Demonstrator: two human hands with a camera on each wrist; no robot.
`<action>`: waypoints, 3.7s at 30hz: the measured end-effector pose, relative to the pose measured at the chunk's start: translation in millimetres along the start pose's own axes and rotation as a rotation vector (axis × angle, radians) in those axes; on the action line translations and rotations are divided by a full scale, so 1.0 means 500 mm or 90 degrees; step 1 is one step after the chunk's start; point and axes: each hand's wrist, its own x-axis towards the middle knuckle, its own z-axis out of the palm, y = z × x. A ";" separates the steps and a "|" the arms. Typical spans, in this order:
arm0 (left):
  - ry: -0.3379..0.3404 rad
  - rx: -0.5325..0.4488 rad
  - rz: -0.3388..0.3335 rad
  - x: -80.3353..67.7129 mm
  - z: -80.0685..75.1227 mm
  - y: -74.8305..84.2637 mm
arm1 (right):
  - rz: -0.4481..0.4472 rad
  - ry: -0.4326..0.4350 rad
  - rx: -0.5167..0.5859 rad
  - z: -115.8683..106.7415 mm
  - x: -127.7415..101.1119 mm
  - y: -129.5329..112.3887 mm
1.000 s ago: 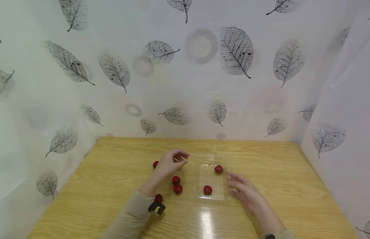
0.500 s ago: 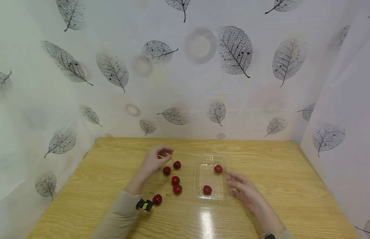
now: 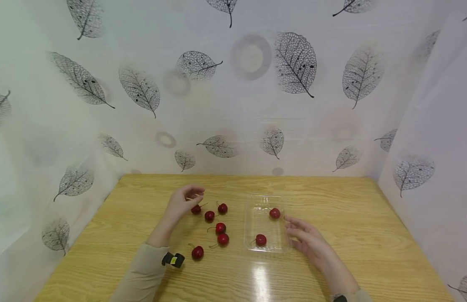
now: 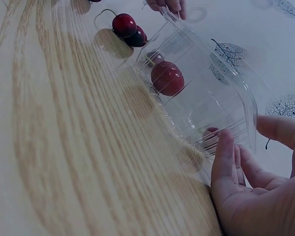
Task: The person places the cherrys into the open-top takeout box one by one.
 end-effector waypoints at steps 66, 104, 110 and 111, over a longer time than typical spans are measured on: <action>-0.075 0.062 -0.127 -0.013 0.001 -0.107 | 0.005 0.011 0.016 -0.006 0.004 0.007; -0.136 0.070 -0.118 -0.037 0.011 -0.091 | 0.011 0.007 0.028 -0.002 0.002 0.000; -0.118 0.050 -0.135 -0.036 0.008 -0.089 | 0.008 0.004 0.024 -0.001 0.002 -0.001; -0.116 0.047 -0.136 -0.036 0.008 -0.089 | 0.007 0.004 0.023 -0.001 0.002 -0.002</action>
